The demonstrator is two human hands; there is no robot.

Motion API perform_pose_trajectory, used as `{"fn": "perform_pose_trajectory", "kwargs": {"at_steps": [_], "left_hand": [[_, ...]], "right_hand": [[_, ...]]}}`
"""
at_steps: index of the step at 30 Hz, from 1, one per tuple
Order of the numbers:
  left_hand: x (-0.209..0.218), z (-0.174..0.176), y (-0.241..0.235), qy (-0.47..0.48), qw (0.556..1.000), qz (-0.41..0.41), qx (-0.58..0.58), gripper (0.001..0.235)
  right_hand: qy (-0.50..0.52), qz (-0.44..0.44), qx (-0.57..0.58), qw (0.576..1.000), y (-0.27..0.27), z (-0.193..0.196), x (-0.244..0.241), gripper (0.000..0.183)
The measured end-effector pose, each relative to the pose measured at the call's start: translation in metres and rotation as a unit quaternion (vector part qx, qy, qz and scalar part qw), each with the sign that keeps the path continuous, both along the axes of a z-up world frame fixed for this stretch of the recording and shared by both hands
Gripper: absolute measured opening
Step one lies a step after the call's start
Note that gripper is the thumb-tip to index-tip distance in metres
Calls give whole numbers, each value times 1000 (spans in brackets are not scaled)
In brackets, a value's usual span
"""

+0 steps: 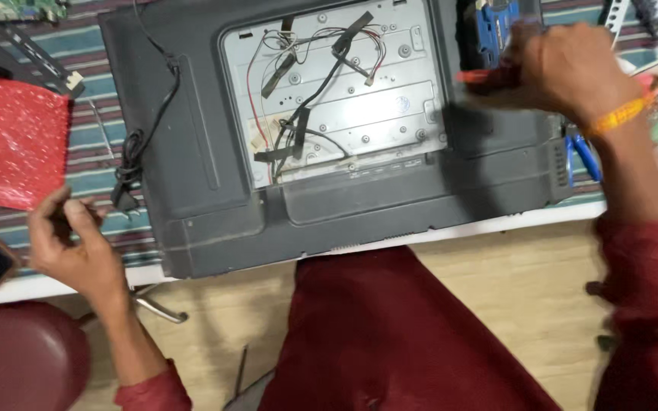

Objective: The person uses a cordless drill to remove screws from the back of a CRT television, then brushes dust from the interior. They remove the mainboard, brush it, and reinstall it, securing it with screws. The person also handles internal wires and connectors during the process.

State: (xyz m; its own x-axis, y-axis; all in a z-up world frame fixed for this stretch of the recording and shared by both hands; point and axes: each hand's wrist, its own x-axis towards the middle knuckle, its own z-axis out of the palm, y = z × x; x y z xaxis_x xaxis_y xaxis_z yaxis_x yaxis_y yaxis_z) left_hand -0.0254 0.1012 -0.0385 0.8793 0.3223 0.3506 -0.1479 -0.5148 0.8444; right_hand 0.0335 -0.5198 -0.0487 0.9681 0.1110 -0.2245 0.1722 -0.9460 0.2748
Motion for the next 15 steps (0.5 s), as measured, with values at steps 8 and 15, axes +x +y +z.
{"fn": "perform_pose_trajectory", "kwargs": {"at_steps": [8, 15], "left_hand": [[75, -39, -161, -48, 862, -414, 289, 50], [85, -55, -136, 56, 844, -391, 362, 35]], "right_hand": [[-80, 29, 553, 829, 96, -92, 28, 46], [-174, -331, 200, 906, -35, -7, -153, 27]]}}
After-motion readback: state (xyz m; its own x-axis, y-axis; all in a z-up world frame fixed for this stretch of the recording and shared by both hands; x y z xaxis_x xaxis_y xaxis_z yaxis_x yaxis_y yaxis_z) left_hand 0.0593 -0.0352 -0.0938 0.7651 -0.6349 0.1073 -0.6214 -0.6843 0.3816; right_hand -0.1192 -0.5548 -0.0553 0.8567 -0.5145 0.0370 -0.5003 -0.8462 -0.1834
